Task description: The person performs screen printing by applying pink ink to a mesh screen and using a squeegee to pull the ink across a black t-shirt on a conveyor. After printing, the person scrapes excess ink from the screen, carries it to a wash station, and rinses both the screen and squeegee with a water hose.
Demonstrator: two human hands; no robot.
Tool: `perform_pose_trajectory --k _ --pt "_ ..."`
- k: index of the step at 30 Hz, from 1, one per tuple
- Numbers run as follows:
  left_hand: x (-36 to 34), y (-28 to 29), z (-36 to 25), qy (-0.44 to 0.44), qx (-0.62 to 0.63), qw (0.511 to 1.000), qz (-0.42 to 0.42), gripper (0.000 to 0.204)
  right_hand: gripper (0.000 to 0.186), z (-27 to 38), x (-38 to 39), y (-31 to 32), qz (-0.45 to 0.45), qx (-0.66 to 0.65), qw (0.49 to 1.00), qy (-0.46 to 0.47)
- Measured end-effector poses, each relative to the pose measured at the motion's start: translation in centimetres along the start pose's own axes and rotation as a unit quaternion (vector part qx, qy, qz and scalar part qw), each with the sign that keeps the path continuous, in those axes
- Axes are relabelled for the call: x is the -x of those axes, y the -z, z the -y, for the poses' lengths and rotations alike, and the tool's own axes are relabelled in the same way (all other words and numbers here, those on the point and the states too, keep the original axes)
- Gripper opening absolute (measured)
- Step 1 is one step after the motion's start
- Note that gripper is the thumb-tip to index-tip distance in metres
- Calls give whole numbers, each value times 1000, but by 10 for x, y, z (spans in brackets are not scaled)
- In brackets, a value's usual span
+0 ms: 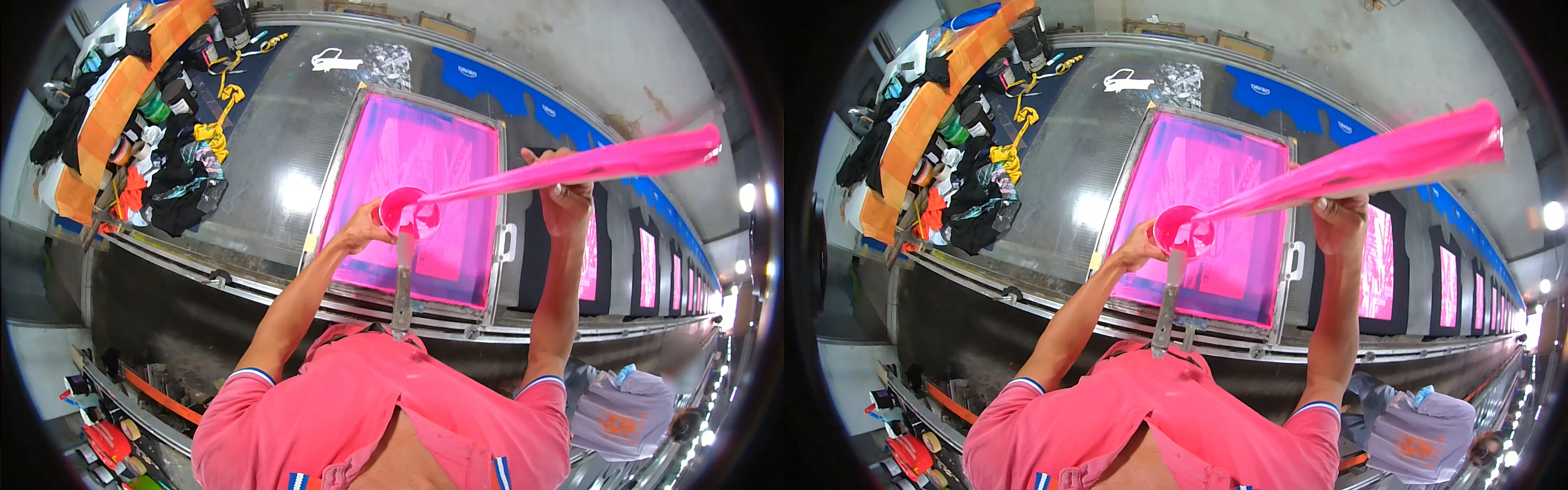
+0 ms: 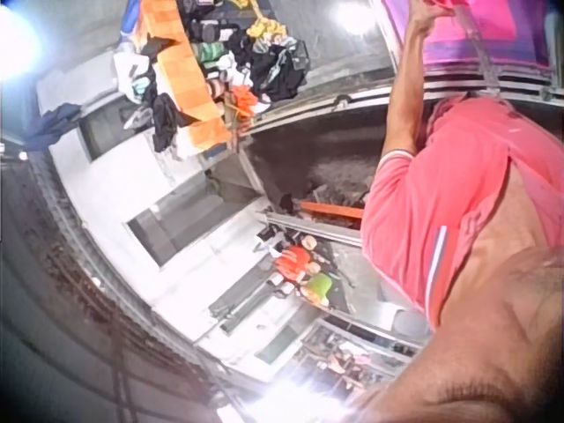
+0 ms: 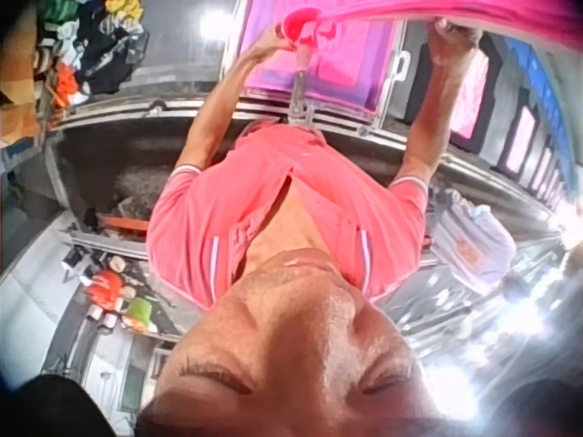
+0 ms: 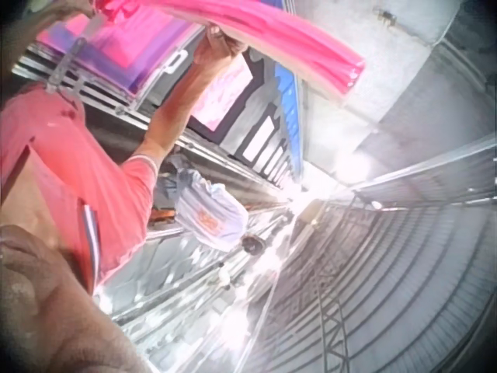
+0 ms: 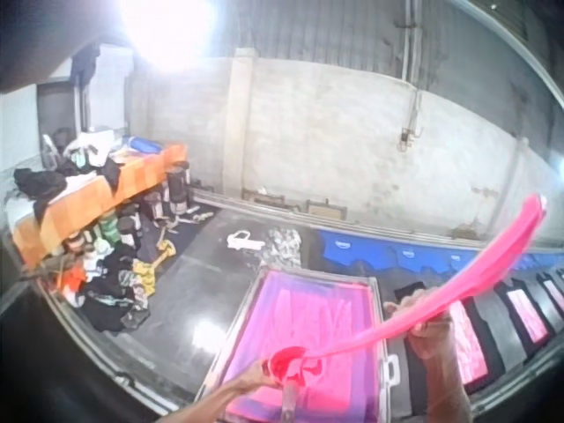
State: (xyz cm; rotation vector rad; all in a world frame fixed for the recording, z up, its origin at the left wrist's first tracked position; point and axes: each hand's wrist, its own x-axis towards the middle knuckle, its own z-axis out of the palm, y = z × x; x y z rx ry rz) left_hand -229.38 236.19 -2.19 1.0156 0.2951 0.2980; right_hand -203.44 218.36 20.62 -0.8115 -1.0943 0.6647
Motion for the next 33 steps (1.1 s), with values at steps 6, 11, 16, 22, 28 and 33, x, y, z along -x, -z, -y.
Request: perform_pose_trajectory --k 6,11,16,22,28,33 --pt "-3 -17 -25 -84 16 995 -42 97 31 4 -3 -21 4 -8 996 84" --pt "-12 -30 -38 -124 52 988 -79 96 18 11 5 -37 -3 29 987 157" --pt "-15 -41 -59 -158 60 983 -68 96 15 13 12 -43 -25 76 973 215" --pt "-12 -63 -85 -183 54 981 -34 95 23 7 16 -47 -36 129 963 234" --pt "0 -78 -102 -239 16 971 -3 93 25 -45 6 -31 -65 176 942 277" --pt "25 -101 -115 -220 27 975 -33 88 26 -92 21 -8 -140 210 950 183"
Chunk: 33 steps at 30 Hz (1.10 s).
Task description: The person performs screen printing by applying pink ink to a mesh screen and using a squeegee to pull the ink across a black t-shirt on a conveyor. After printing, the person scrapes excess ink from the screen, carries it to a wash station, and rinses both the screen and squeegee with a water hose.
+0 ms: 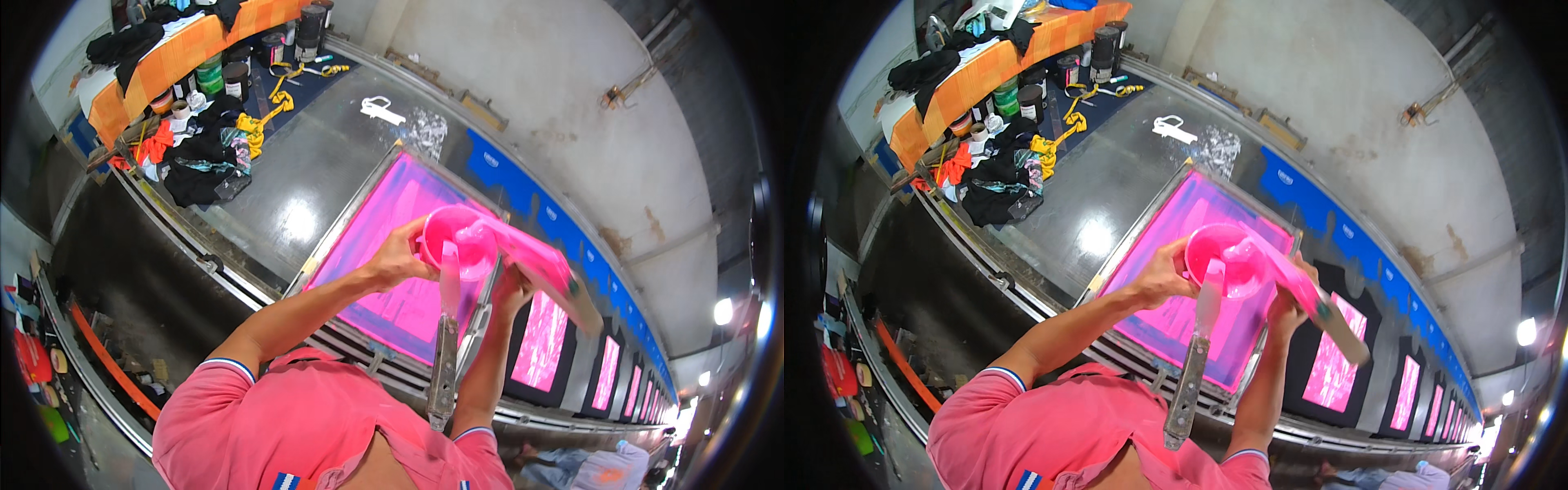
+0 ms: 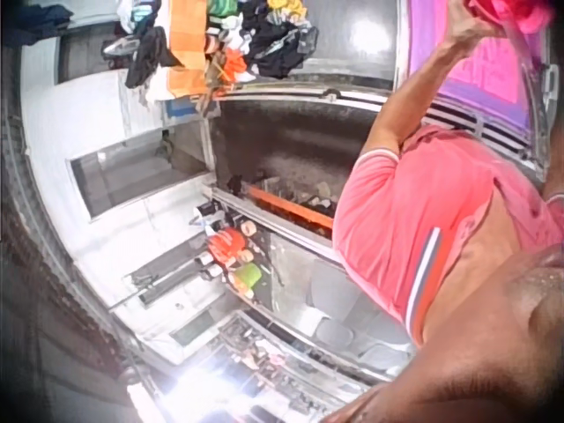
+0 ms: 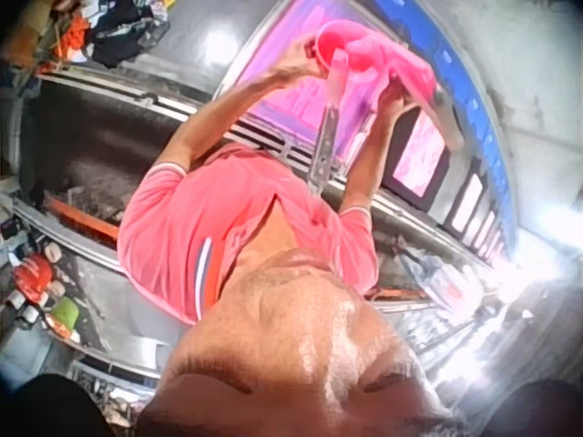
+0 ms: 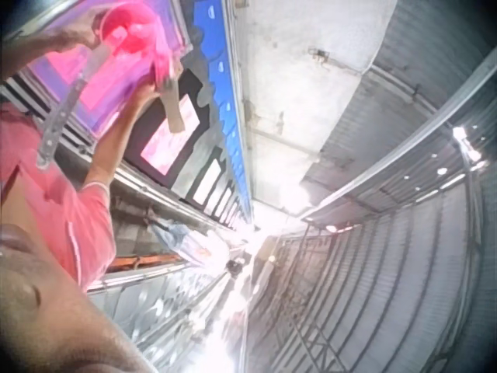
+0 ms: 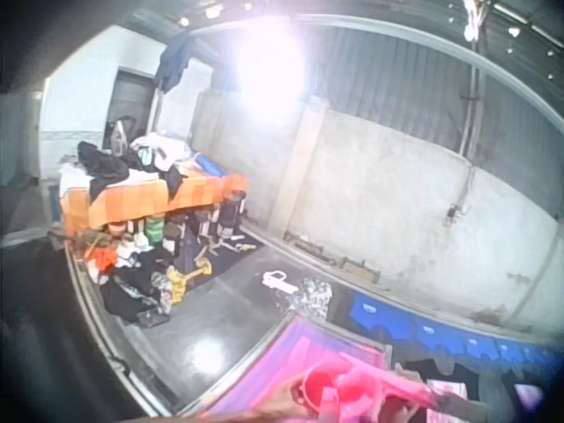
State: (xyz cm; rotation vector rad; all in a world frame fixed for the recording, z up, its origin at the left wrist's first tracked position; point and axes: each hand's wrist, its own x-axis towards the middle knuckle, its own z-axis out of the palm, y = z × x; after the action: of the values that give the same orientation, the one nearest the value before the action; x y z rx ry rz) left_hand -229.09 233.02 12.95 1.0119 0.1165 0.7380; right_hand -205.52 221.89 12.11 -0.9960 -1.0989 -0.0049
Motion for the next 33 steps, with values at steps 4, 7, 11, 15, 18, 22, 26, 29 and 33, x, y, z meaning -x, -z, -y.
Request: perform_pose_trajectory --k 4,7,11,15,18,22,26,29,33 --pt "7 21 0 40 -8 998 -54 84 24 -60 36 8 4 49 993 -103" --pt "11 27 -9 41 12 996 -79 85 23 -78 53 15 36 167 983 -68" --pt "13 50 -17 14 -22 991 -130 86 23 -87 53 22 63 256 965 4" --pt "27 75 -30 -23 -128 977 -169 77 32 -94 51 37 207 281 929 -121" --pt "52 91 -34 10 -147 960 -239 75 51 -106 52 23 255 106 929 -248" --pt "83 98 -22 44 -186 934 -302 72 60 -122 60 2 408 348 799 -271" --pt "110 104 -5 47 -199 929 -308 68 63 -183 71 3 403 405 783 -247" --pt "118 102 0 37 -188 928 -319 69 63 -205 64 -3 407 430 760 -267" --pt "121 97 -5 67 -166 913 -367 72 61 -214 66 -10 434 436 731 -295"
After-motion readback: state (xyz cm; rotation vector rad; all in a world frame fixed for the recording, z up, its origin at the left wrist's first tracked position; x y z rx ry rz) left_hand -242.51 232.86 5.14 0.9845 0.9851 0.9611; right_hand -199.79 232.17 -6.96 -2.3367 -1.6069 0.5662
